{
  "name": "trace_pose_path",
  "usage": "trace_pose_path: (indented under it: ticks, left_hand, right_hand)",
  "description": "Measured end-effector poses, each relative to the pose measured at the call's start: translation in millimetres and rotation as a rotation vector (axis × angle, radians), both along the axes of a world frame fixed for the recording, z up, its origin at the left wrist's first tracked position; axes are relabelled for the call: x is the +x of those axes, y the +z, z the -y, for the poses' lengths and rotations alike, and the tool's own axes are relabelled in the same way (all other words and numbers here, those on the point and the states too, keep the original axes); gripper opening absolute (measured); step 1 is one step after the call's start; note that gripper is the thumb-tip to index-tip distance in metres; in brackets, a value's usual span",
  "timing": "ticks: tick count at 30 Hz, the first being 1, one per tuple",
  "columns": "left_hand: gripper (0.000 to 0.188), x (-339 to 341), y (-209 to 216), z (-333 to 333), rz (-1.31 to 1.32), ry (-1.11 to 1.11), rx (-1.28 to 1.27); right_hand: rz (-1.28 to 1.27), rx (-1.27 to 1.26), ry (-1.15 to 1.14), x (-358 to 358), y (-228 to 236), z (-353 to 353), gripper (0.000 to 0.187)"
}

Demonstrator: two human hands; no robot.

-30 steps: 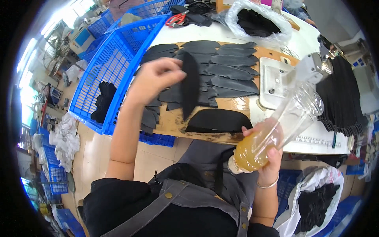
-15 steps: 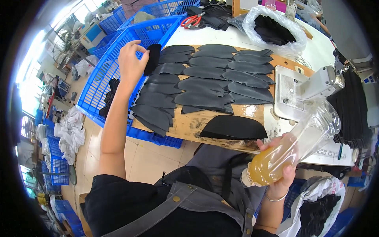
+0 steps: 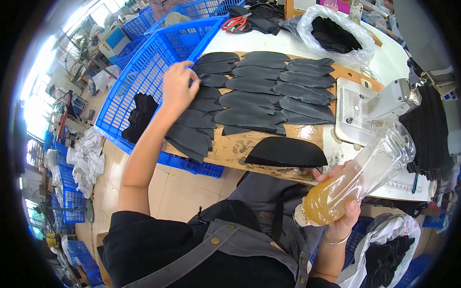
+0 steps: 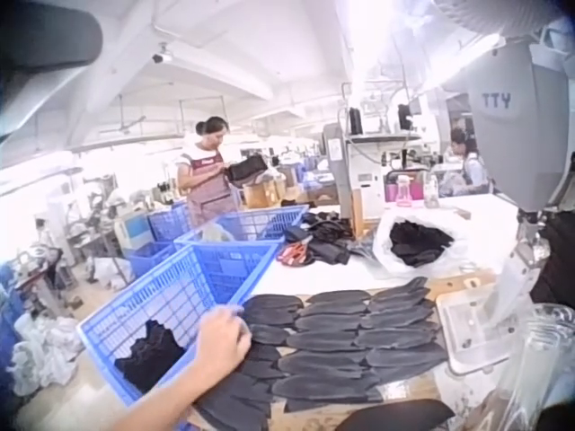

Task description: Applying industrial glue to shoe upper components at a workbench.

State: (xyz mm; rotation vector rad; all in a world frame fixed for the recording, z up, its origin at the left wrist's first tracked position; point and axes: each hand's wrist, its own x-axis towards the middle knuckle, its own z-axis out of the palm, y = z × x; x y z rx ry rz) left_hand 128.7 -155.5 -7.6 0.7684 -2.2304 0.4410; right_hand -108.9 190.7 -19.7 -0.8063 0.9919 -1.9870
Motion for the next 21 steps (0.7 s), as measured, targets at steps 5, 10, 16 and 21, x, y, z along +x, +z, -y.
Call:
trace_pose_path:
  ticks: [5,10,16,21]
  left_hand:
    - [0.009,2,-11,-10,0.023,-0.071,0.275]
    - [0.013,5,-9,-5,0.05,-0.051,0.411]
    - [0.015,6,-8,-3,0.068,0.01,0.524]
    - [0.017,11,-12,4,0.04,-0.078,0.447]
  right_hand:
    - [-0.003,0.029,-0.046,-1,3,-4,0.073]
    - [0.02,-0.012,-0.014,-3,0,-5,0.07]
    - [0.127,0.015,-0.08,1,3,-4,0.073]
    - [0.129,0.007,-0.093,0,5,-5,0.074]
